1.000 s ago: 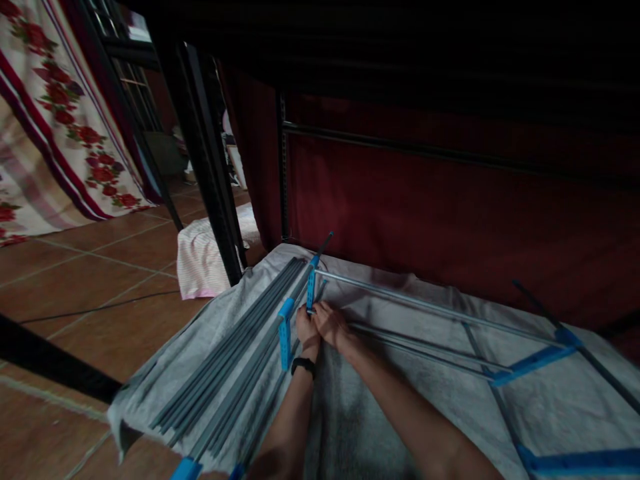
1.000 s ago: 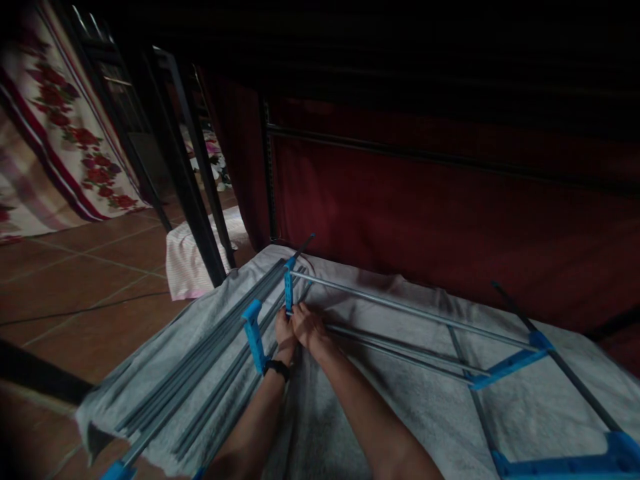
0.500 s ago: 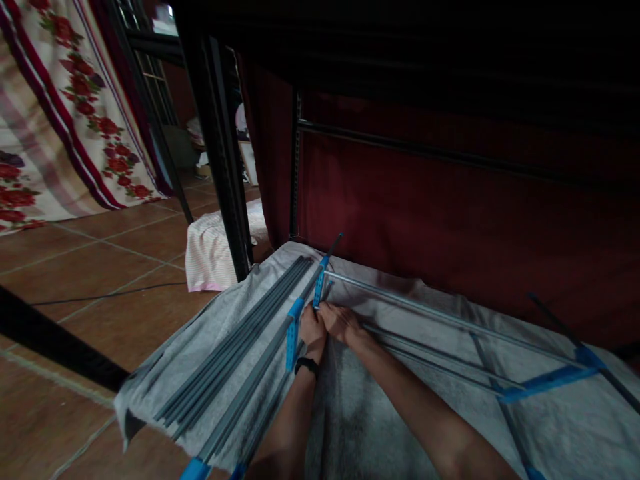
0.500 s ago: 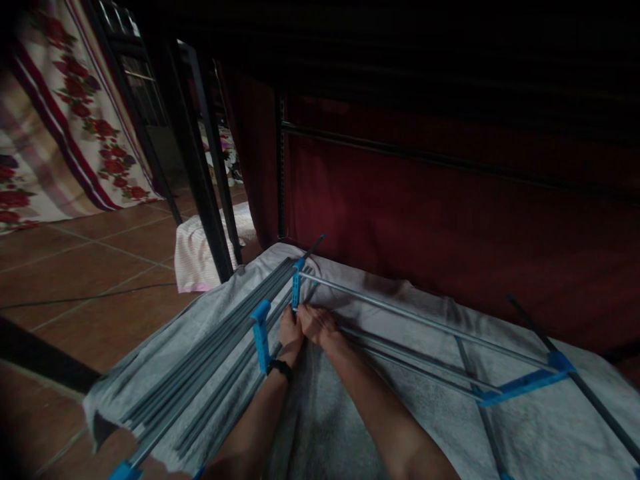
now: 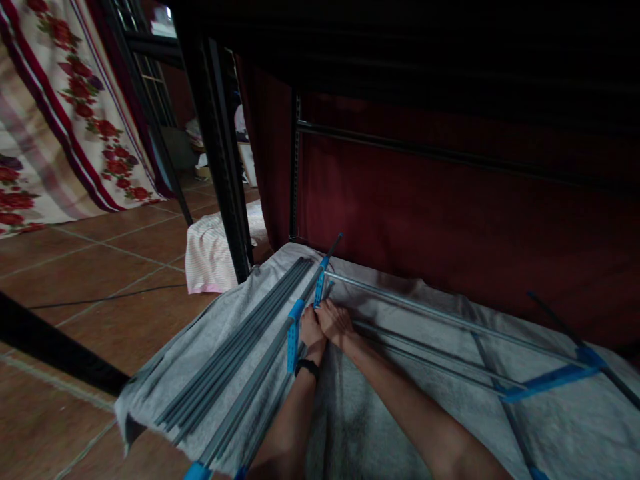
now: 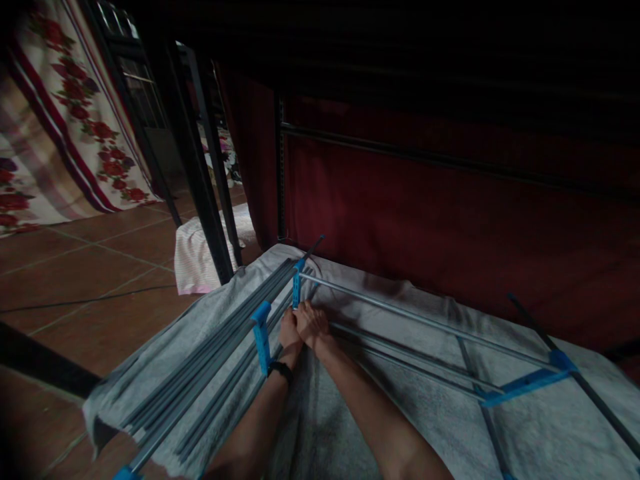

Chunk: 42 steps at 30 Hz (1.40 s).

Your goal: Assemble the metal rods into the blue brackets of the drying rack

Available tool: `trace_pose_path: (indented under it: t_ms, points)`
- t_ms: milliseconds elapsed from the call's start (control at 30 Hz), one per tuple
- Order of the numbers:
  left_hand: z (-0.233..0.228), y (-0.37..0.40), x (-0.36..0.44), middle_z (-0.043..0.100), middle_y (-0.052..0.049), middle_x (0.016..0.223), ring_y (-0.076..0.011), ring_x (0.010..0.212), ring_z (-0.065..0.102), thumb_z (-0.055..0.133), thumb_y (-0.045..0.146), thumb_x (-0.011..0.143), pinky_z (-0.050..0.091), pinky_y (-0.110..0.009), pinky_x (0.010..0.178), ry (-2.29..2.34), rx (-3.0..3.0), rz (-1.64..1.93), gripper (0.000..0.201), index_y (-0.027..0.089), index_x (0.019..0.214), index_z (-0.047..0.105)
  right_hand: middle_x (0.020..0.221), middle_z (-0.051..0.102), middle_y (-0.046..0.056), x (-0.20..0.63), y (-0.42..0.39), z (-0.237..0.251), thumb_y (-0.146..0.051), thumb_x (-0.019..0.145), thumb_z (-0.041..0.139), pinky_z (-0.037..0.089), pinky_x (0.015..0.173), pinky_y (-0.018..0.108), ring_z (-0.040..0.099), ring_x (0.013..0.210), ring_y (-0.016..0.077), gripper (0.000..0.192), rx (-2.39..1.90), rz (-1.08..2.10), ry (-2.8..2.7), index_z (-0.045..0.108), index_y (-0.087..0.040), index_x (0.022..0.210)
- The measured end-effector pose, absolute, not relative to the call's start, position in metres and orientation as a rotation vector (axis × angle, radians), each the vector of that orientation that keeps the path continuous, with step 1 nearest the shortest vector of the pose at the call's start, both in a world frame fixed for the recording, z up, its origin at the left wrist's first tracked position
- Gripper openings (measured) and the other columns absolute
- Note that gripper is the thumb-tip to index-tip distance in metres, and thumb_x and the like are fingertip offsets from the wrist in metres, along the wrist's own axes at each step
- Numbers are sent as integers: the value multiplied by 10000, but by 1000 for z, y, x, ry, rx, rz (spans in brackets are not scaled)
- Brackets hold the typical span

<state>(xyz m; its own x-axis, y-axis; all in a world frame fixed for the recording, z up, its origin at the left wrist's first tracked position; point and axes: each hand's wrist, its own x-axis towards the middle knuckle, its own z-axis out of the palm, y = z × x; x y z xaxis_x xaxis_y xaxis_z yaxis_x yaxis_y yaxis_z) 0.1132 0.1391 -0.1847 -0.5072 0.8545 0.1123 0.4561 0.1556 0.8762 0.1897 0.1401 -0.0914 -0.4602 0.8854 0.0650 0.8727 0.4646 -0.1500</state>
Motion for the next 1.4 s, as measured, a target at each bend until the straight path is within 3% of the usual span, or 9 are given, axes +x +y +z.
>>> trace_pose_path:
  t_ms: [133,400,700,1000,1133,1400]
  points:
    - [-185,145,113,679,-206,1075,-336,1105,622,488,262,932,487,-441,911,2081,1275,1266,335,87,1193,603,1025,726,116,182,137,-96,-404,1025,346,492,821,329,692,953,226,364,-1693,141,-2503,593,-178,1166]
    - [-189,144,111,673,-138,1034,-276,1045,630,465,197,931,478,-419,944,2055,1304,1287,183,182,973,643,1031,747,104,181,140,-93,-476,1013,370,470,847,316,699,981,221,384,-1749,151,-2469,642,-223,1110]
    - [-189,149,110,683,-164,1005,-281,987,638,466,275,942,492,-412,887,2063,1271,1248,231,157,1010,653,1025,743,140,172,136,-89,-436,1011,370,485,817,315,705,953,226,387,-1824,163,-2417,633,-169,1107]
    - [-184,138,107,703,-83,950,-240,927,648,458,255,909,513,-377,876,1985,1273,1311,175,264,877,631,1102,709,142,174,145,-99,-450,1022,351,506,832,327,684,982,225,400,-1770,126,-2442,590,-156,1148]
    - [-183,136,108,708,-82,990,-244,961,652,478,254,901,510,-371,873,1963,1246,1330,166,289,924,639,1123,697,138,176,149,-100,-434,1032,328,506,852,326,676,999,216,396,-1709,115,-2481,597,-164,1139]
    - [-185,138,106,678,-137,1173,-256,1102,637,458,299,947,490,-350,884,2009,1214,1288,335,183,1236,580,1122,724,75,185,150,-83,-380,1044,300,482,827,315,687,997,201,372,-1602,244,-2562,630,-222,1111]
